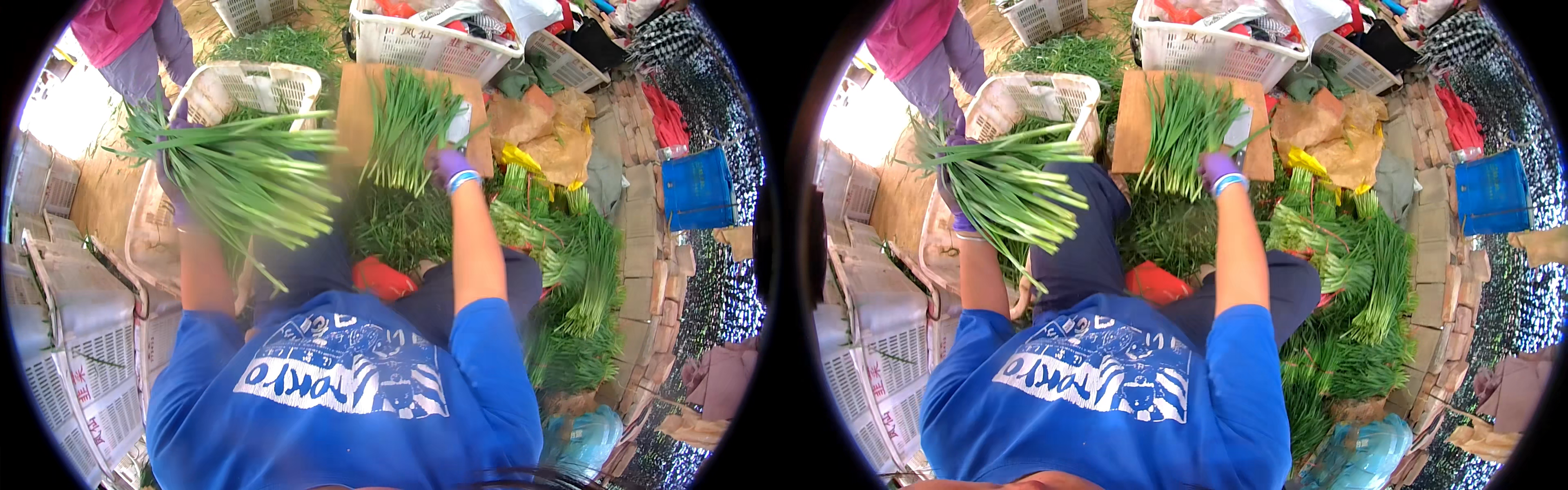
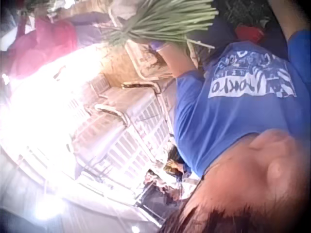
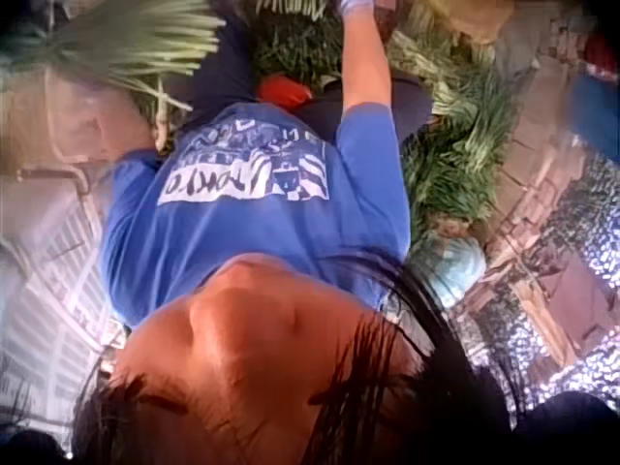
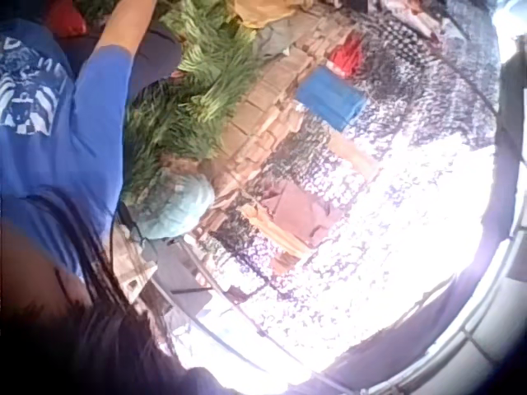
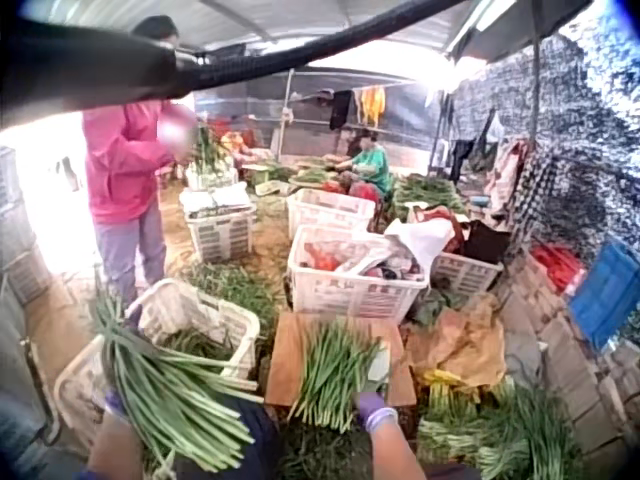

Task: The person bunches green leaves together, cuts the ends off with a cleaver on a wooden board, and secures each bunch with a red tie.

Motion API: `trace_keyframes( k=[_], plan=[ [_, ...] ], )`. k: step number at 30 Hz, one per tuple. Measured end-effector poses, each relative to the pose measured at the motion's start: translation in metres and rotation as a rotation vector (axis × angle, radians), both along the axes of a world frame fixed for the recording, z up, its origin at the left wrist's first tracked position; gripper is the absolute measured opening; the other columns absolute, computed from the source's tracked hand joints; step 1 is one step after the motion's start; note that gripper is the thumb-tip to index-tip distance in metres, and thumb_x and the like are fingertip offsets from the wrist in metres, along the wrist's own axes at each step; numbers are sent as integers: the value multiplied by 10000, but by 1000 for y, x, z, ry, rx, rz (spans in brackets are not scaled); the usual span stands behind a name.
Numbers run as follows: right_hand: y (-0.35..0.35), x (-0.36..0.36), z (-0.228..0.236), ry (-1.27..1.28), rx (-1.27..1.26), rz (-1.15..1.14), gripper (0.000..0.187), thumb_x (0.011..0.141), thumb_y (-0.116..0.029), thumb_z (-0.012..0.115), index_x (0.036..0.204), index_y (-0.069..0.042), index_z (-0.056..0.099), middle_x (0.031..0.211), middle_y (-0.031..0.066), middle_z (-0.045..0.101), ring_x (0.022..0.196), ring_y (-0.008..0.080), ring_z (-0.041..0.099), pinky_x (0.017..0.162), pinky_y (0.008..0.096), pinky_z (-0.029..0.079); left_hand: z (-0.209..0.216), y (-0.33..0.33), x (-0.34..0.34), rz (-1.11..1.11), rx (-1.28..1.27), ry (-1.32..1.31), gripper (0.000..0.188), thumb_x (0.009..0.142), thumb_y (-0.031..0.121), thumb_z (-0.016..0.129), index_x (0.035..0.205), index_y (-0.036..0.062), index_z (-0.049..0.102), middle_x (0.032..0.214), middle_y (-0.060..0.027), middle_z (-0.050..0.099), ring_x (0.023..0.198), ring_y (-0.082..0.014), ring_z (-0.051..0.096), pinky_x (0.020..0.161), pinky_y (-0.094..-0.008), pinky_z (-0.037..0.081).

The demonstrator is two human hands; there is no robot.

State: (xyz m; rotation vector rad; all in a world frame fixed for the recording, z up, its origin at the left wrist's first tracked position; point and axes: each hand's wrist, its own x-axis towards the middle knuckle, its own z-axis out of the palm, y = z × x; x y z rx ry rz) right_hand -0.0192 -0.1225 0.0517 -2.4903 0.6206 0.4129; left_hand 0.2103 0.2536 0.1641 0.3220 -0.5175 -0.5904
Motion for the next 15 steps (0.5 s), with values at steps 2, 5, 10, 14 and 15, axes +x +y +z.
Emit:
trace_keyframes(
  k=[2,5,10,14,15],
  plan=[
    [21,30,-15,154,51,-170,380,774,-311,576,1047,-47,578,958,183,597,845,272,590,696,388,472,11,-19,-18,-5,-74,86,615,877,298,467,1341,-3,199,848,3,479,795,-136,470,781,-306,421],
    [57,36,6,211,-61,-501,745,678,-420,671,1258,-35,405,1259,218,415,1174,335,409,937,406,362,-1,-18,-15,-6,-84,119,638,879,255,476,1358,6,134,825,12,424,759,-116,422,784,-288,394],
    [91,-23,59,-903,120,-440,1059,598,-394,759,1339,32,134,1358,230,212,1276,347,183,1036,387,189,18,-60,-53,349,563,34,508,873,237,469,1315,48,306,1021,-82,558,916,-172,532,840,-312,425],
    [135,-38,122,-824,-142,-141,1208,497,-486,774,1366,-8,84,1391,255,99,1311,375,62,1050,431,122,34,-158,-116,463,648,57,167,759,52,637,902,43,549,792,-42,596,682,-140,572,598,-270,476],
    [141,-35,123,-758,-175,-186,1212,493,-501,767,1370,-20,81,1392,261,79,1309,384,50,1050,439,117,31,-170,-136,286,518,51,180,755,53,649,902,51,545,823,-36,595,691,-131,570,589,-261,467]
  ],
)
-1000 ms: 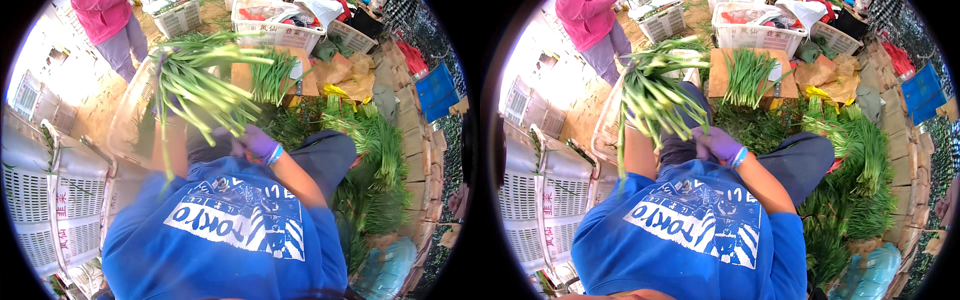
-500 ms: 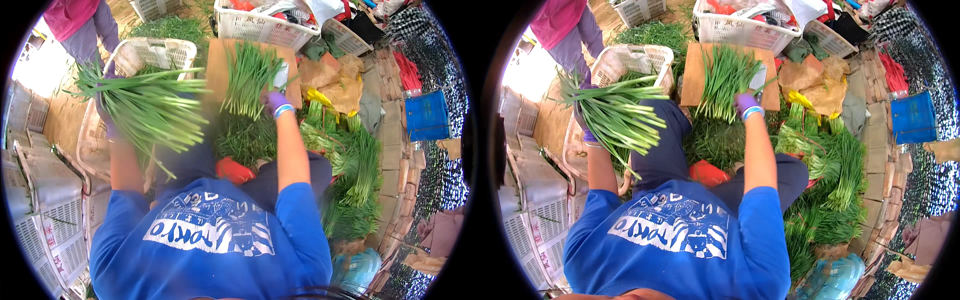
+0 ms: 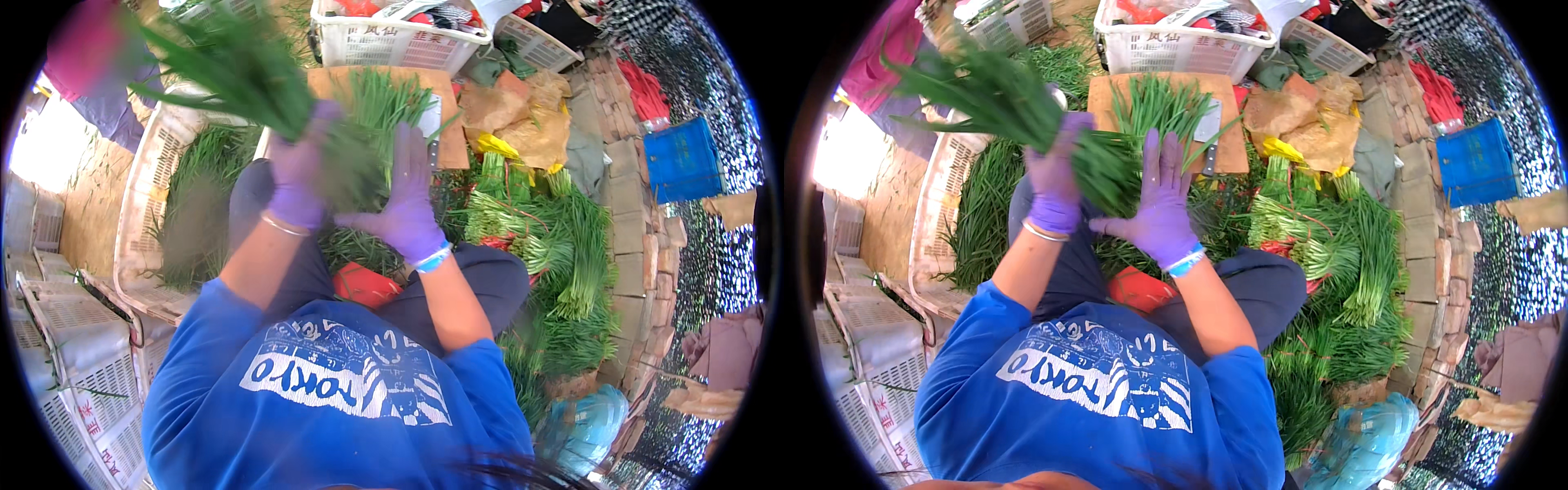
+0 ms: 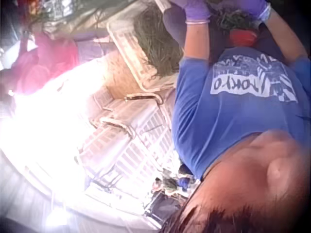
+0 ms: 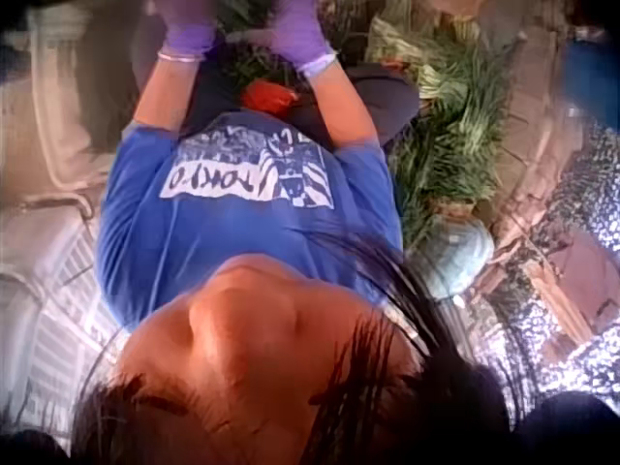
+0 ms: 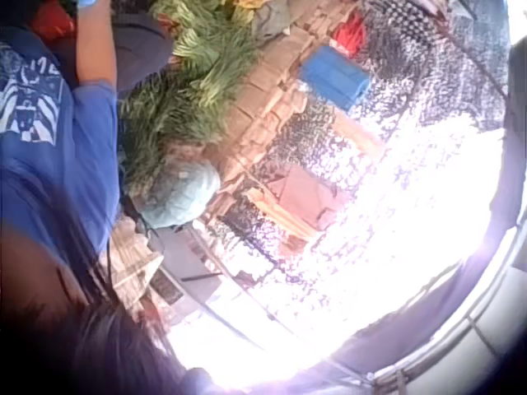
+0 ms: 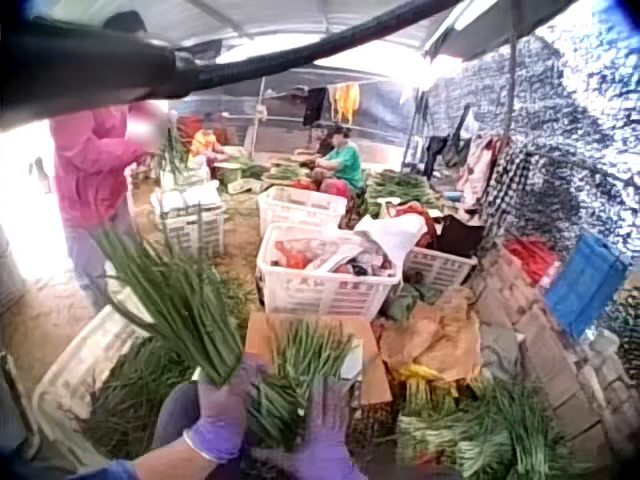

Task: The person bunches green leaves together, cuts the ends off with a cleaver on a wooden board, and secures each bunch with a red tie.

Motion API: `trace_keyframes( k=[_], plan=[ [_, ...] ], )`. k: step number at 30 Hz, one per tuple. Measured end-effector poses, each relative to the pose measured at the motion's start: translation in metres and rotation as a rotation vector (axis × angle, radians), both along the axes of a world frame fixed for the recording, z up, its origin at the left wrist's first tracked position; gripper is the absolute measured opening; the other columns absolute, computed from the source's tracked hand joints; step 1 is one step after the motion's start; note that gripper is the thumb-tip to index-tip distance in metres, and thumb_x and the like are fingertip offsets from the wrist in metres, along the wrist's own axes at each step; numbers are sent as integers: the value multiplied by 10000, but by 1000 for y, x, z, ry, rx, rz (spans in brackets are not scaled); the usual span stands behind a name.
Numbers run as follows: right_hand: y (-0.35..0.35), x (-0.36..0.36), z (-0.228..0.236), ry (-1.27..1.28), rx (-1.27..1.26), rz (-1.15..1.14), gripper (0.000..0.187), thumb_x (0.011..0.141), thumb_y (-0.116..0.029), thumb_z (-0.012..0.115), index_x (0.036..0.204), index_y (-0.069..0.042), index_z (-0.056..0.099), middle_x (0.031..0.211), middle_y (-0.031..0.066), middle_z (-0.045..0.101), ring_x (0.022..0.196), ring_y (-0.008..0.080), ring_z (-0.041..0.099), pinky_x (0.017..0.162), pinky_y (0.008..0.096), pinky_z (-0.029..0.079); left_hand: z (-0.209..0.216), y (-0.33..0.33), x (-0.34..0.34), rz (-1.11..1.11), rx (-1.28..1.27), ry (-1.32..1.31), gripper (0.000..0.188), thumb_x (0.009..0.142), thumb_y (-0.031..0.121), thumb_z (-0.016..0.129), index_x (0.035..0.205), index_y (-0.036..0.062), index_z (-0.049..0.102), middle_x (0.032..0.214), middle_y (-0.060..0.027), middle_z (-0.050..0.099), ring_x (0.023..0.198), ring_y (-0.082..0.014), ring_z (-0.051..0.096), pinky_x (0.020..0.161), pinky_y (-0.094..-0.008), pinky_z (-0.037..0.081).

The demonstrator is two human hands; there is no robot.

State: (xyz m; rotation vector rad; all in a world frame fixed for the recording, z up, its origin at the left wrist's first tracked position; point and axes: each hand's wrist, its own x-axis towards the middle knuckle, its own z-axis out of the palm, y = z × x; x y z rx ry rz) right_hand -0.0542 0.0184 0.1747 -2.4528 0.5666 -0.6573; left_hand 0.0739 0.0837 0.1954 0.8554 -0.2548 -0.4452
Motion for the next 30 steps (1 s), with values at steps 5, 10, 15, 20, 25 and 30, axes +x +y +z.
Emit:
trace_keyframes(
  k=[5,10,15,20,25,30],
  plan=[
    [-40,-12,-72,-467,770,104,885,621,-289,740,1311,-16,258,1221,171,425,1119,283,421,951,415,326,9,-31,-72,-458,162,-543,634,676,154,731,1199,3,406,1137,-87,489,1032,-169,467,883,-305,390],
    [-59,-54,-54,-781,1168,532,768,699,-136,692,1321,-21,257,851,77,617,803,209,578,861,382,417,43,-23,-3,-416,237,-877,852,724,262,647,1391,131,133,1355,-155,286,1260,-284,266,1023,-393,239],
    [-35,-59,-53,-733,1406,565,861,607,-159,706,1334,-35,262,1200,110,490,1044,245,511,952,377,358,-40,-15,-22,-1059,159,-484,1074,643,417,710,1392,107,6,1386,-145,230,1270,-250,254,1035,-355,211],
    [48,-99,-92,-440,1446,281,729,572,-134,750,1218,-21,432,1140,64,526,1062,199,492,935,327,368,-69,78,-93,-1114,333,-267,1113,637,369,733,1383,67,-35,1394,-121,217,1280,-209,225,1039,-331,188],
    [67,-107,-74,-367,1575,206,649,616,-109,737,1196,-31,455,1116,51,532,1025,180,497,911,319,377,-73,100,-88,-1248,271,-35,1149,647,358,738,1370,56,-102,1402,-135,184,1282,-204,199,1039,-325,173],
    [71,-94,-81,-450,1504,76,487,691,-39,662,1151,-28,502,1084,39,561,988,160,528,864,293,414,-71,96,-90,-1163,442,-515,1301,525,158,837,1357,67,-160,1401,-143,179,1271,-183,203,1032,-300,191]
  ],
)
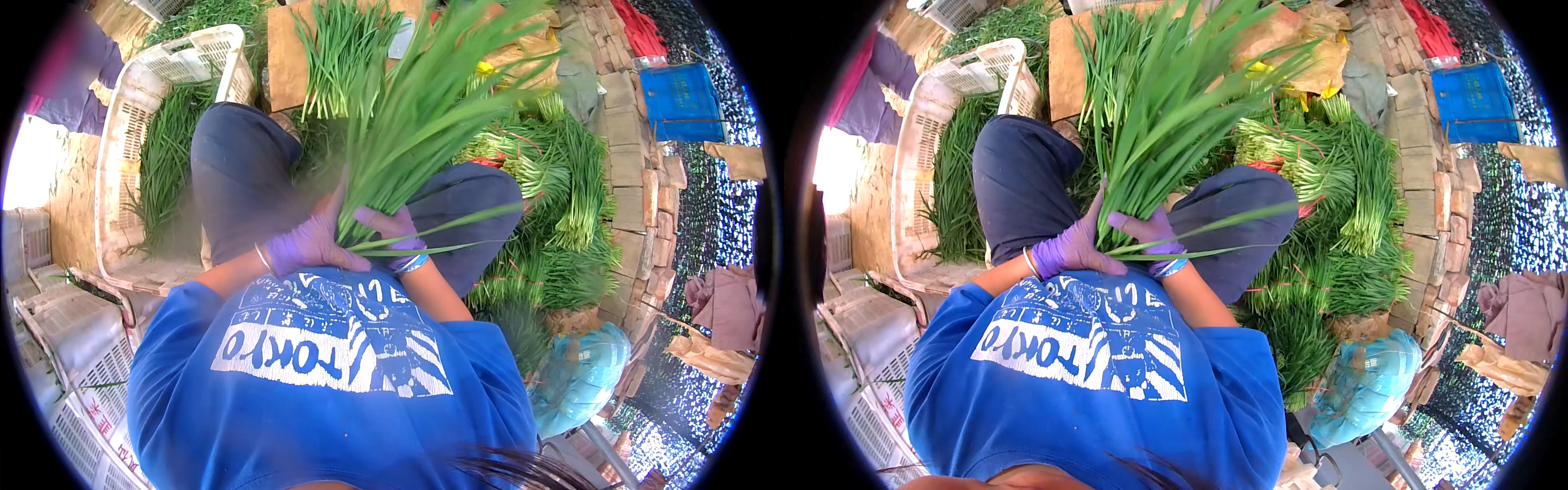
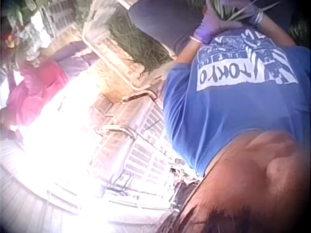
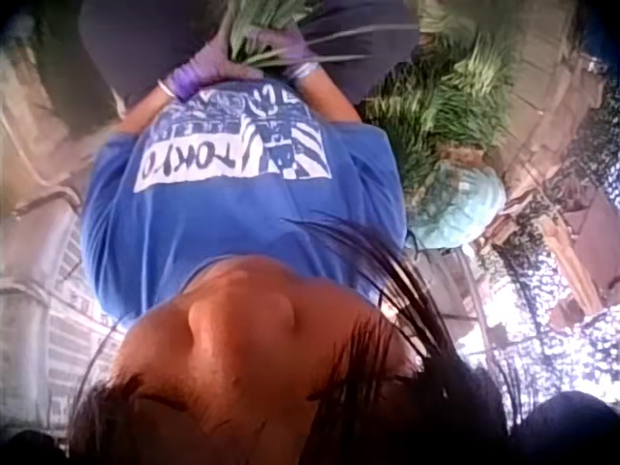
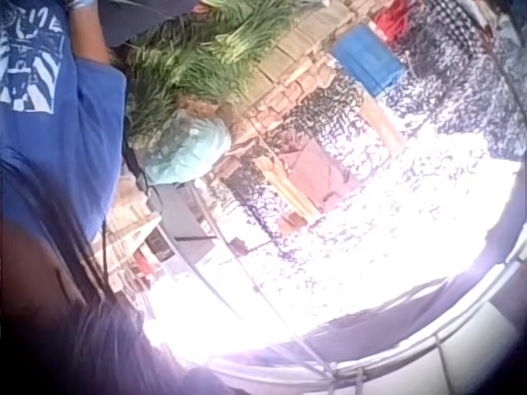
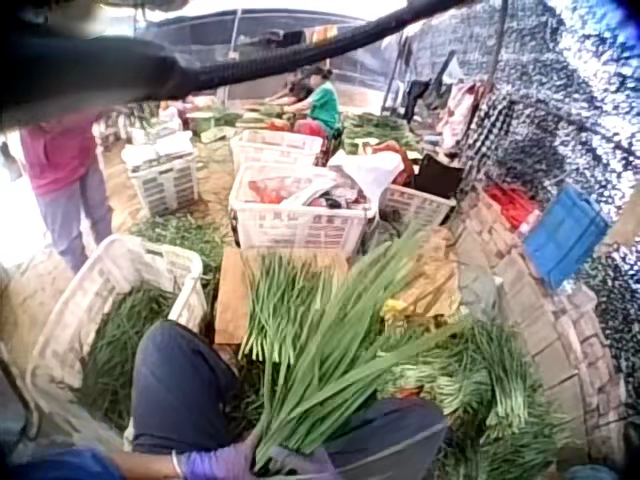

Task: The person bunches green leaves together, cuts the ends off with a cleaver on a wooden board, and secures each bunch with a red tie.

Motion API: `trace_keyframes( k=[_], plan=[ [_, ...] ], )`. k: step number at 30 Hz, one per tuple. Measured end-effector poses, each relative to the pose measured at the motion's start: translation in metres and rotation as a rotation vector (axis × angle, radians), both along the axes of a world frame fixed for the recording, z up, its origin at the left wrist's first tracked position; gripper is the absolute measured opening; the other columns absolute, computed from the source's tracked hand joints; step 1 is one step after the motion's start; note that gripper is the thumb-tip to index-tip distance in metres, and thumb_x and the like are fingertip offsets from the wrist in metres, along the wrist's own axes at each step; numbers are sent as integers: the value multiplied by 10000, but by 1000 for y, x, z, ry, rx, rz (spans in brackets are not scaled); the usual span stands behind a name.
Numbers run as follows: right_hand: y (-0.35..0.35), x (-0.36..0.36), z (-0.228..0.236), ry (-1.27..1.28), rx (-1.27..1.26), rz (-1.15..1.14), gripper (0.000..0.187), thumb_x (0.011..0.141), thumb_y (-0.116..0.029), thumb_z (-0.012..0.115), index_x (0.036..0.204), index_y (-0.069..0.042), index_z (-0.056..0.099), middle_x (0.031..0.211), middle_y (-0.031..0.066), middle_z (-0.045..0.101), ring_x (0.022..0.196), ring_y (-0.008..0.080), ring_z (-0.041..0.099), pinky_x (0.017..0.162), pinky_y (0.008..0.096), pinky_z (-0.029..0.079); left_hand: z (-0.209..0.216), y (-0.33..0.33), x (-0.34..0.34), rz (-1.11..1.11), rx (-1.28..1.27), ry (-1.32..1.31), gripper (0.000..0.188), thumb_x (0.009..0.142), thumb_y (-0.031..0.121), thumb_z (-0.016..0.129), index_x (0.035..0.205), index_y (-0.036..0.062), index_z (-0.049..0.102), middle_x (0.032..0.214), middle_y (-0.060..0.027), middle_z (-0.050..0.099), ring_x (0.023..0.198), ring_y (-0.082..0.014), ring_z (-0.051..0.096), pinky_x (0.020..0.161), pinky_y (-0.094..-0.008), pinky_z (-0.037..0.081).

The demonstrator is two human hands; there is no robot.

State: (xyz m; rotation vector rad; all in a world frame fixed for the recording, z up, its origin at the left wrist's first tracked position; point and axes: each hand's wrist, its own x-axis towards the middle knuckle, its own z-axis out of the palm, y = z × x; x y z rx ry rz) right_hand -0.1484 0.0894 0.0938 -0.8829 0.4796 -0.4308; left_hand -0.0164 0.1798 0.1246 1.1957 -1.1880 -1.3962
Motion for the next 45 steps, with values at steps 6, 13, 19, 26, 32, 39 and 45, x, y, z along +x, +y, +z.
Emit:
trace_keyframes(
  k=[6,13,19,26,32,39,45],
  plan=[
    [-4,22,-5,43,292,-284,361,744,-8,612,1095,-17,524,967,63,608,880,161,580,775,289,474,-42,2,0,105,57,-125,1166,625,45,746,1363,99,-155,1397,-127,192,1257,-177,232,1015,-293,229],
    [1,25,-10,-58,235,-399,370,818,-135,588,1142,-3,465,1052,78,557,917,173,557,804,299,454,-53,6,-4,457,271,842,517,889,110,414,1360,71,204,1302,-103,380,1160,-200,414,942,-315,366],
    [13,34,-22,50,68,-489,408,832,-236,587,1144,-8,456,1034,60,548,887,143,535,782,275,436,-62,3,-4,181,284,626,720,732,216,650,1327,76,270,1207,-74,470,1091,-178,466,906,-315,394],
    [16,28,-16,17,164,-541,411,869,-303,521,1147,-11,440,1026,84,553,867,158,557,764,286,456,-55,-3,4,71,491,698,691,681,127,672,1287,74,345,1179,-49,491,1044,-159,487,904,-298,385],
    [16,26,-34,8,69,-568,397,916,-316,392,1124,20,437,981,88,568,833,157,564,724,281,468,-54,-4,-10,19,413,561,837,555,17,766,1284,89,360,1158,-21,509,1035,-132,473,891,-284,379],
    [-40,16,16,493,-733,-1070,506,919,-195,377,1320,62,208,1375,194,232,1280,273,230,1054,359,172,-55,-13,-12,132,255,172,380,637,30,672,1000,41,560,860,-56,609,791,-153,577,710,-281,465],
    [-78,-4,83,589,-1638,-667,460,701,-369,681,1066,-105,590,1345,208,289,1245,388,250,1018,483,191,-55,-10,-7,254,403,315,288,633,-16,656,899,15,549,684,-51,585,535,-123,546,468,-252,447]
  ],
)
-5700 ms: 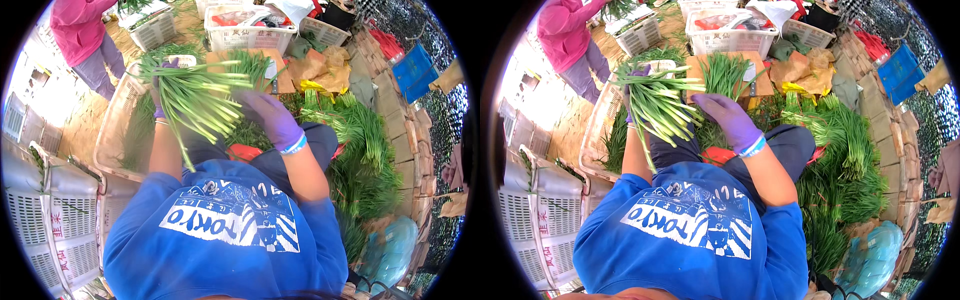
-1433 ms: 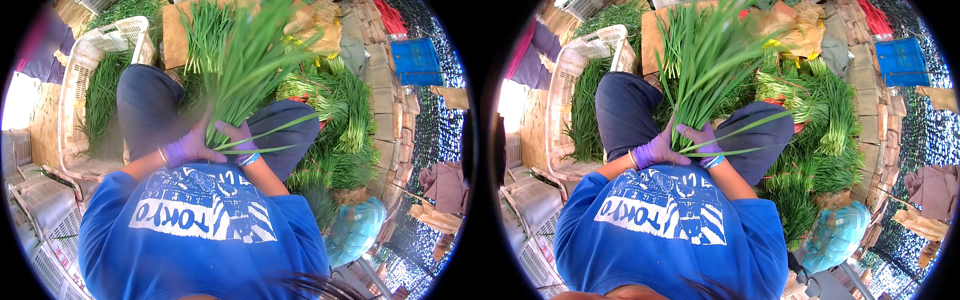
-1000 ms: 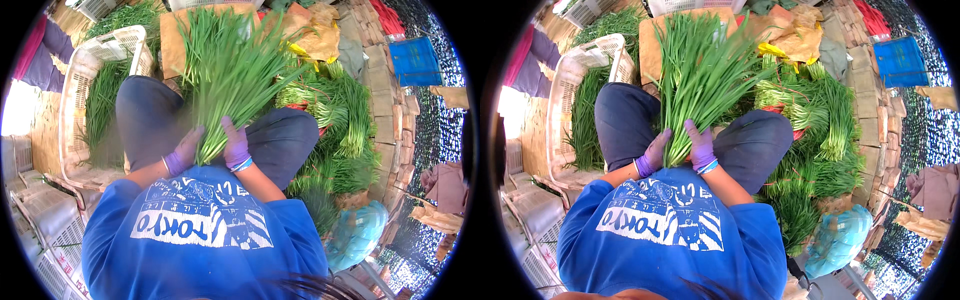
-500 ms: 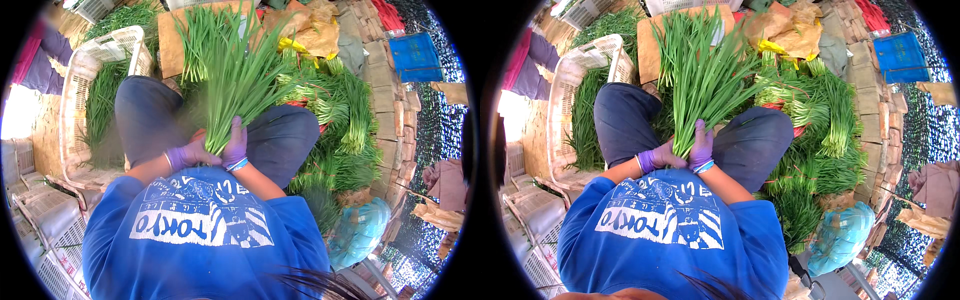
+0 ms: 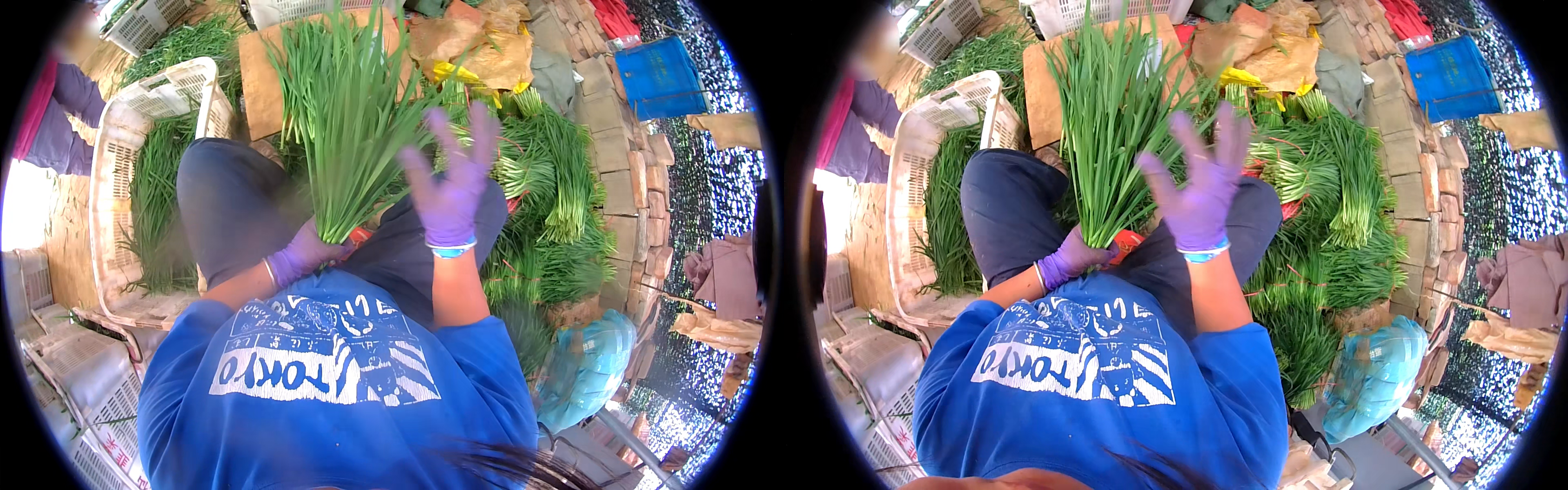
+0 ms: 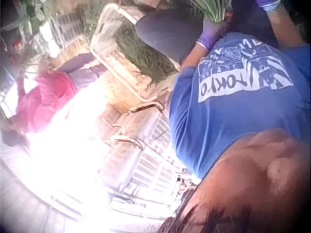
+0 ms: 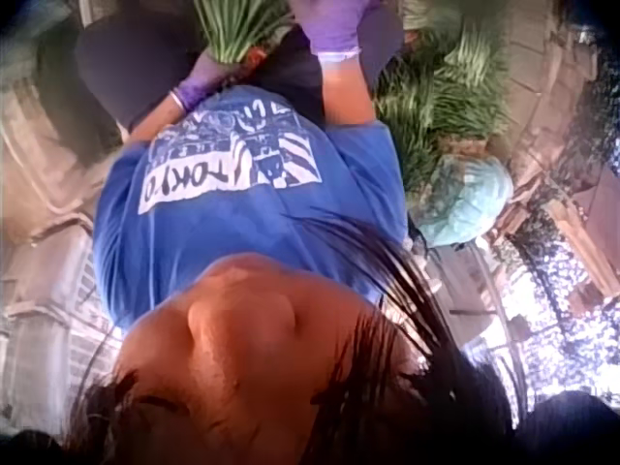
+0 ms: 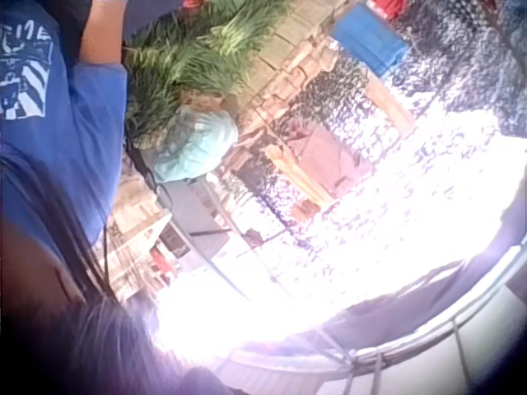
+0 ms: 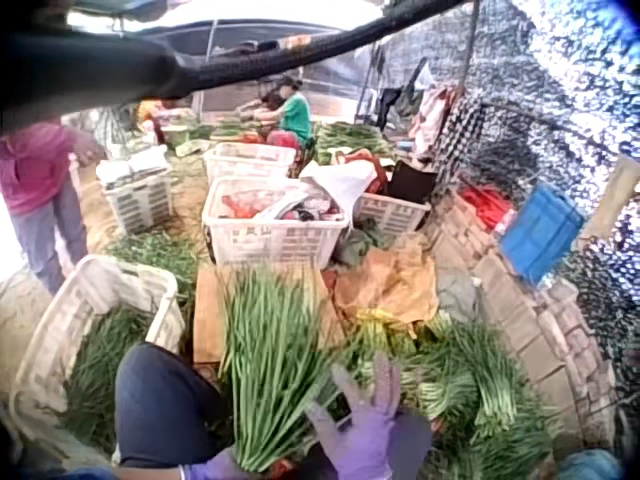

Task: The person bunches green leaves together, cuts the ends off with a cleaver on a wooden board, and secures each bunch with a red tie.

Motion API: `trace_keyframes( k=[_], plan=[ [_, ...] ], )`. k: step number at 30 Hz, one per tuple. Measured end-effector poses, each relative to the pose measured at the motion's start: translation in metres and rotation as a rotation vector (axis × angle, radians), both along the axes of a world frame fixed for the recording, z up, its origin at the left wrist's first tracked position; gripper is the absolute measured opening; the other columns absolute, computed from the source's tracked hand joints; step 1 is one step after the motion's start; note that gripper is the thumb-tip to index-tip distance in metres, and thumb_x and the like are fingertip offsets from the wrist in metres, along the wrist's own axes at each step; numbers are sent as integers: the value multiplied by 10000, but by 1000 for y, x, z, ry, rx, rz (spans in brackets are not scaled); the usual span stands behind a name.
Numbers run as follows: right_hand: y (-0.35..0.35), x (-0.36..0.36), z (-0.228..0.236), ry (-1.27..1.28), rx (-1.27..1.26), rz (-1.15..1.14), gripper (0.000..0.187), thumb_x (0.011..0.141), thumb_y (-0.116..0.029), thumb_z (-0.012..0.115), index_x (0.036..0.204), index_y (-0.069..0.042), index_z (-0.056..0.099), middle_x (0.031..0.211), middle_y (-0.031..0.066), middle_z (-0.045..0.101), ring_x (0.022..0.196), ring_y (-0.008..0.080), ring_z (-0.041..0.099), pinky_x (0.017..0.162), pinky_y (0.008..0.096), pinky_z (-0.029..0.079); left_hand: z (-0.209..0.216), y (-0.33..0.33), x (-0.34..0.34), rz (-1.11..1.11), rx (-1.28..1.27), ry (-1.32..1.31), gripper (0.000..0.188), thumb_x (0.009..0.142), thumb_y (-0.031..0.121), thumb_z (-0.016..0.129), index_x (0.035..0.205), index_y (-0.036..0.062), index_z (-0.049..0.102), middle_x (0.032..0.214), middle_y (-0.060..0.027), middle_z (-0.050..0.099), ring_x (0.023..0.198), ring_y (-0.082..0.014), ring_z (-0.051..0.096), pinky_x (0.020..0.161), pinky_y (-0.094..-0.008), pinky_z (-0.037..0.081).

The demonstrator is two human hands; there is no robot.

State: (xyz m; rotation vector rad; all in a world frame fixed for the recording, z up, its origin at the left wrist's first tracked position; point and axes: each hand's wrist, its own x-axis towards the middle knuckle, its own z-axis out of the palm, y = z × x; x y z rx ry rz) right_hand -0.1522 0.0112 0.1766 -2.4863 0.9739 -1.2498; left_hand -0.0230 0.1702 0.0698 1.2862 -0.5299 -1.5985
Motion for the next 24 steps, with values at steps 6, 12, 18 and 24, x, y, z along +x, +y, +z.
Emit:
trace_keyframes(
  k=[6,12,18,24],
  plan=[
    [5,28,-49,56,188,30,166,638,-220,694,656,-61,652,1262,171,430,1169,392,364,969,565,215,-1,-2,-6,-64,7,-140,428,659,33,679,1057,29,523,843,-25,604,671,-85,551,577,-224,456],
    [-29,34,-75,-859,657,-249,133,780,-96,584,782,16,656,1191,149,480,1067,225,458,920,308,340,-11,9,2,-142,-67,-116,397,641,79,689,1006,29,541,776,-54,603,616,-114,570,558,-249,478],
    [-26,-12,0,-954,594,36,284,737,-71,635,1011,0,610,1165,121,506,1096,205,460,971,337,330,0,10,19,-110,-21,257,288,590,25,676,862,-9,585,751,-86,609,633,-166,594,578,-279,507],
    [5,-18,20,-81,296,456,715,543,-161,772,1200,-100,496,1317,144,367,1180,359,361,985,413,306,6,5,9,-48,31,245,305,594,10,671,884,6,575,756,-81,608,627,-184,605,580,-301,515]
  ],
)
